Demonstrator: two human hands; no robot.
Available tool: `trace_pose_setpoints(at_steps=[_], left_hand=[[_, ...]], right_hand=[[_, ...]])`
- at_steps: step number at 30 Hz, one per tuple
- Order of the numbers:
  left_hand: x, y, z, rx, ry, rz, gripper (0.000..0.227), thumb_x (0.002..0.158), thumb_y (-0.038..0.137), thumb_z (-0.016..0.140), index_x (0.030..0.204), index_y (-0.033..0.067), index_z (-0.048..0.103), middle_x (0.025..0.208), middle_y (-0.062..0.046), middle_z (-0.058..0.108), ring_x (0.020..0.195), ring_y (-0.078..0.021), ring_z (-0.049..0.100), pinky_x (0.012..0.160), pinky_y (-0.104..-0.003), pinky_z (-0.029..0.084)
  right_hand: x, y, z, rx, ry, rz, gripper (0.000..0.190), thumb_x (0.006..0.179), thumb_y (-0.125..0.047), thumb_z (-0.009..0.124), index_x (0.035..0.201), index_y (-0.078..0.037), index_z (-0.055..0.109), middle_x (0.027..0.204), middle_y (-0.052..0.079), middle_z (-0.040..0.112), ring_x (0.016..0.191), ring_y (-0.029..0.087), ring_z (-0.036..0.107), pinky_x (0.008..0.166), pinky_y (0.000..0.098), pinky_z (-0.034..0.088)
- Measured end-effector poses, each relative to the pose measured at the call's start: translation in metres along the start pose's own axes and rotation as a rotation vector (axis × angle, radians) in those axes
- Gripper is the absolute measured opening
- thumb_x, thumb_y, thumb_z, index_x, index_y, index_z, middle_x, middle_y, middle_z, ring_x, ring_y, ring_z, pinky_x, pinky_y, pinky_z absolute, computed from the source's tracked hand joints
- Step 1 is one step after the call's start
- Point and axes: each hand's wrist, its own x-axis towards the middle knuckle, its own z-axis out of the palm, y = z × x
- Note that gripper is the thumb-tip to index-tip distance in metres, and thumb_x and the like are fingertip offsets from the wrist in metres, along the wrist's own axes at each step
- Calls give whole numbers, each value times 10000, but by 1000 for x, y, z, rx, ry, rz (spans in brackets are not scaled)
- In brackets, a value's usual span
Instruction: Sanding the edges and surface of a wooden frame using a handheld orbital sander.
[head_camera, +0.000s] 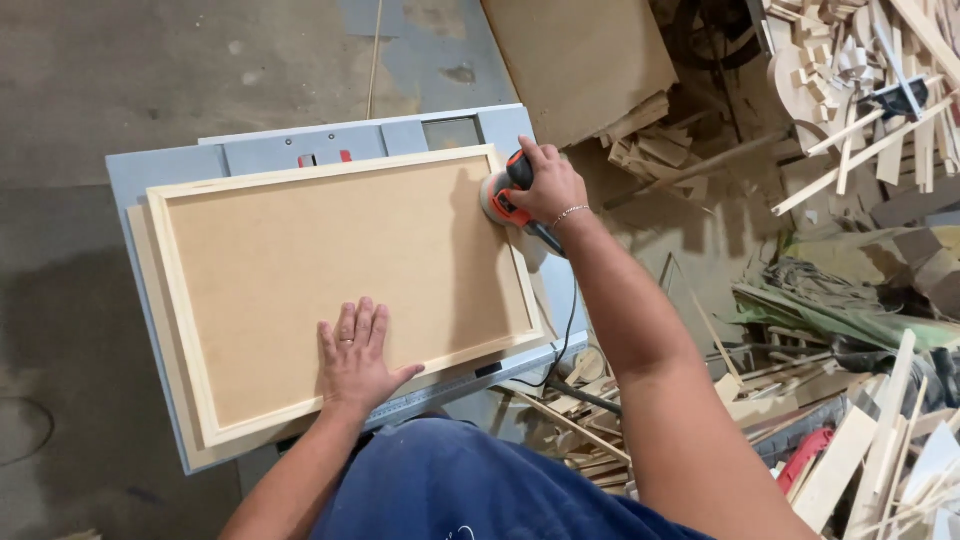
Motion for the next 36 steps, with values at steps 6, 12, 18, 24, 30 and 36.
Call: trace_pose_setpoints(at_steps=[6, 12, 18, 24, 30, 36], left_hand=[[-1, -1, 0, -35, 2, 7, 1156, 727, 933, 518, 1645, 286, 247, 1745, 6, 172, 1612, -261, 107, 1271, -625, 57], [0, -2, 1, -67, 61, 18, 1137, 730, 898, 536, 1639, 263, 287, 1745, -6, 199, 1617, -276, 122, 1270, -614, 103], [-4, -2, -2, -76, 44, 27, 1126, 748, 886, 532, 1646, 254, 282, 1748, -26, 200, 1619, -284, 112, 1269, -623, 69], [-7, -3, -9, -92, 18, 39, 1139, 763, 904, 485, 1652, 227, 270, 1750, -55, 183, 1617, -299, 105, 1263, -623, 65], [5, -12, 25, -250, 173, 83, 977, 862, 811, 458, 1609, 186, 396, 1725, -69, 281, 1604, -311, 180, 1261, -634, 101], [17, -31, 71, -502, 436, 172, 812, 976, 734, 302, 1551, 201, 511, 1627, -37, 460, 1538, -272, 336, 1270, -574, 95]], right_hand=[[-64, 13, 3, 4, -31, -8, 952, 752, -504, 779, 1585, -394, 332, 1414, -50, 504, 1252, 311, 609, 1038, 472, 554], [-116, 37, 37, 92, -1, -35, 969, 722, -463, 796, 1584, -403, 357, 1398, -25, 520, 1204, 356, 623, 1008, 496, 558], [-179, 51, 43, 81, -48, 46, 955, 735, -481, 770, 1585, -436, 339, 1398, -39, 533, 1240, 305, 607, 1002, 464, 556], [-236, 52, 37, 87, -55, 86, 962, 721, -448, 796, 1580, -391, 367, 1391, -15, 545, 1223, 317, 611, 980, 495, 567], [-268, 21, 46, 115, -2, 102, 982, 708, -428, 825, 1581, -342, 384, 1370, -3, 548, 1186, 328, 629, 962, 500, 580], [-277, -23, 62, 110, 45, 39, 957, 714, -442, 815, 1570, -314, 407, 1336, 2, 551, 1118, 329, 650, 900, 494, 606]])
